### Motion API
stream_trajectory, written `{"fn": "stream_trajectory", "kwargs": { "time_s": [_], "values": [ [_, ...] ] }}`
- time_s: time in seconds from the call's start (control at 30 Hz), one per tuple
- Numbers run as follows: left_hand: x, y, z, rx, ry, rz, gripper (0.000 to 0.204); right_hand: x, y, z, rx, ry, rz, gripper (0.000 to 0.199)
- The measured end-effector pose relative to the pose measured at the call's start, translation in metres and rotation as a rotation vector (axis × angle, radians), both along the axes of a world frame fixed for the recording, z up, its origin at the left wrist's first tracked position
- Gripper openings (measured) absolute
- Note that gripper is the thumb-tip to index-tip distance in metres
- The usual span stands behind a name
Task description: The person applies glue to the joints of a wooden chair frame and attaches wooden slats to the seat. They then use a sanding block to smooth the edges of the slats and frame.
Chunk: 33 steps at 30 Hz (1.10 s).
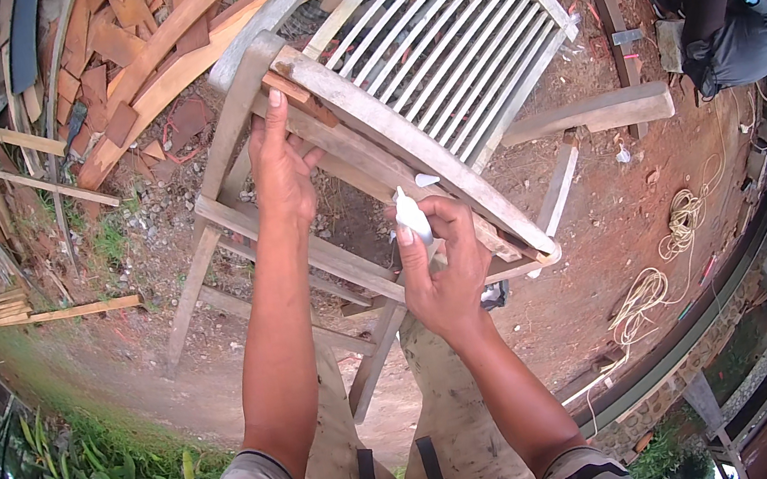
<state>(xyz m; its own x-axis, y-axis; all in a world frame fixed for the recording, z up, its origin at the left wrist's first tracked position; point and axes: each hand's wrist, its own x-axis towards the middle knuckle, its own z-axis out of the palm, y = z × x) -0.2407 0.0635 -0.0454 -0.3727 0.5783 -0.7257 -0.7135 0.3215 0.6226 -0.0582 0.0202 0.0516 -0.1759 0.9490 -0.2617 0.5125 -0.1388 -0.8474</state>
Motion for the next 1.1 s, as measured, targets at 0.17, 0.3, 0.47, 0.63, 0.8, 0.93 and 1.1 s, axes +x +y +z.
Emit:
{"fn": "stream_trajectory", "kwargs": {
  "time_s": [0.17,0.3,0.47,0.63,0.8,0.93,1.1],
  "values": [
    [-0.009,-0.003,0.006,-0.057,0.025,-0.07,0.086,0.012,-0.027,0.007,-0.014,0.061,-0.046,0.02],
    [-0.016,-0.011,-0.005,-0.081,0.053,-0.118,0.08,0.024,-0.053,0.012,-0.03,0.136,-0.166,0.023],
    [-0.01,-0.052,0.021,-0.187,0.235,-0.264,0.051,0.062,-0.081,0.03,0.056,0.137,-0.203,0.03],
    [0.057,-0.15,0.08,-0.123,0.659,-0.975,0.033,0.114,-0.134,0.042,0.045,0.035,-0.478,0.034],
    [0.166,-0.17,0.123,0.407,0.724,-1.545,0.045,0.155,-0.177,0.038,0.01,0.042,-0.569,0.035],
    [0.218,-0.172,0.099,0.432,0.726,-1.673,0.038,0.19,-0.201,0.023,-0.098,0.27,-0.692,0.032],
    [0.283,-0.167,0.078,0.42,0.719,-1.782,0.033,0.274,-0.226,-0.018,-0.103,0.209,-0.719,0.037]
  ]
}}
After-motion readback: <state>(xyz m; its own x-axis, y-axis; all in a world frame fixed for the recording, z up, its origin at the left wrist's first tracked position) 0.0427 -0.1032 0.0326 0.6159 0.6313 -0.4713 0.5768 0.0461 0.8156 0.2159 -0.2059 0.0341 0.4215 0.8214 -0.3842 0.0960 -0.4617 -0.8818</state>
